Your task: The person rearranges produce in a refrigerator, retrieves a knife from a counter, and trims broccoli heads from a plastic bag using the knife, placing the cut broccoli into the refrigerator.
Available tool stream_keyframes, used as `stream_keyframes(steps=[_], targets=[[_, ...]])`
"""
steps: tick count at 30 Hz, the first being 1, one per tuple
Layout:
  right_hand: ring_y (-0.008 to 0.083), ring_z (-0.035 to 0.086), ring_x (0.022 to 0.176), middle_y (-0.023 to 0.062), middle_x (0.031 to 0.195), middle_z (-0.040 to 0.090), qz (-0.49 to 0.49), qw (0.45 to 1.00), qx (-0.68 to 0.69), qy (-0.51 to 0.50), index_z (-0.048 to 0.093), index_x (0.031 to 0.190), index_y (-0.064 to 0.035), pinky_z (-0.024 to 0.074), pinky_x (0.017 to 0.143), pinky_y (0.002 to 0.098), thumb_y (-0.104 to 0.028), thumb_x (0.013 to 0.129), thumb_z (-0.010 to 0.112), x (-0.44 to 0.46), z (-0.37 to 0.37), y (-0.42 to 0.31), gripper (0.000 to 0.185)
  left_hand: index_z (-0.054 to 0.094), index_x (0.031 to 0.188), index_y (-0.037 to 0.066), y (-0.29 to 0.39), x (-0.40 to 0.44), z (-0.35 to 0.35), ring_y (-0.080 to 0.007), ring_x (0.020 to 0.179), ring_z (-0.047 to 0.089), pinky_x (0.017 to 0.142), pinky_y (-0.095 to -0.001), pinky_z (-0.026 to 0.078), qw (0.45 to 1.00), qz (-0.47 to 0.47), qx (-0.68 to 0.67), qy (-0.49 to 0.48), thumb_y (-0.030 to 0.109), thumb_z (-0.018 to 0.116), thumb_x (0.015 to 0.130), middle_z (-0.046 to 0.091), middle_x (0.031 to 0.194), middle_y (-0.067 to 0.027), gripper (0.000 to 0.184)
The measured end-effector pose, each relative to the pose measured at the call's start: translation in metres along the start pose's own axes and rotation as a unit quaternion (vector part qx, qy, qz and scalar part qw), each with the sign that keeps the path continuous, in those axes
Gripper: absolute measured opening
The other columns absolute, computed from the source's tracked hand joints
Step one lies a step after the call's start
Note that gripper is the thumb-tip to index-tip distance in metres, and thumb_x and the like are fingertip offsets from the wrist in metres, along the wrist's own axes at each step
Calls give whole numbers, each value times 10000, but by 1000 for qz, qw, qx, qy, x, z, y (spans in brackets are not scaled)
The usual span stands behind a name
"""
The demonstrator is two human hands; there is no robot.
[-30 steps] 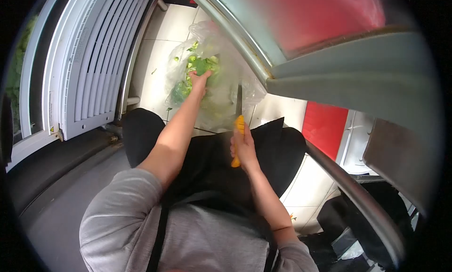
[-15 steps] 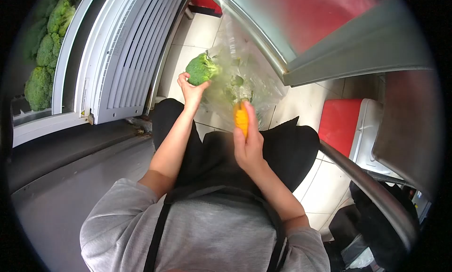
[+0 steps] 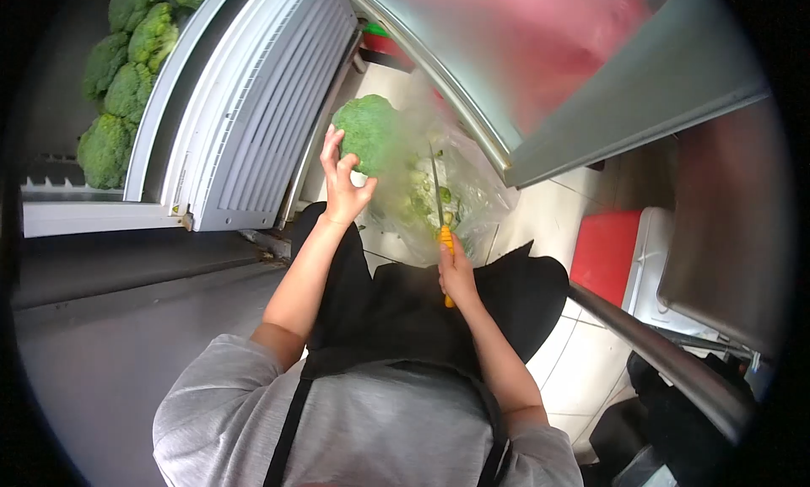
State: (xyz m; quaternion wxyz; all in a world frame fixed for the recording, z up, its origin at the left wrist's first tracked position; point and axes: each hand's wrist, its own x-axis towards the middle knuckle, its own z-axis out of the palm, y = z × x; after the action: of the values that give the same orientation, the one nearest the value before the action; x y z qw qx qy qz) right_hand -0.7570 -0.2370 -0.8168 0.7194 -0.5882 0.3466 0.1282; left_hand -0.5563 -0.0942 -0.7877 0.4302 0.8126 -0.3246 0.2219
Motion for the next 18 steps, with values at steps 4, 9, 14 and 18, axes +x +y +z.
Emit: stream_keyframes(steps=[4,9,14,18], targets=[[63,323,367,-25,522,355,-118,987,-104,31,286,1305,-139,275,324,207,-288,902,401,29,-7,43,445,362,929,109,9,23,-26,-446,1211,243,970,-529,263,991,122,57,-6,-28,647,523,303,1228,-168,514],[150,469,441,66,626,502,-72,982,-176,1,291,1291,-75,395,405,271,-241,896,400,21,-11,28,442,411,859,72,22,84,-78,-414,1223,232,977,-495,255,984,101,67,133,19,672,539,301,1243,-205,416],[76,334,357,-8,532,380,-61,992,-114,-10,288,1299,-116,283,319,221,-242,895,410,22,-8,23,440,382,919,70,38,179,-191,-350,1174,290,941,-463,282,896,137,227,356,52,645,556,290,1243,-204,448],[78,344,367,-9,529,384,-67,991,-118,-16,282,1303,-116,292,327,218,-247,896,412,25,-12,32,447,362,965,9,24,224,-292,-399,1135,297,926,-489,295,804,144,368,445,29,616,538,274,1192,-217,497]])
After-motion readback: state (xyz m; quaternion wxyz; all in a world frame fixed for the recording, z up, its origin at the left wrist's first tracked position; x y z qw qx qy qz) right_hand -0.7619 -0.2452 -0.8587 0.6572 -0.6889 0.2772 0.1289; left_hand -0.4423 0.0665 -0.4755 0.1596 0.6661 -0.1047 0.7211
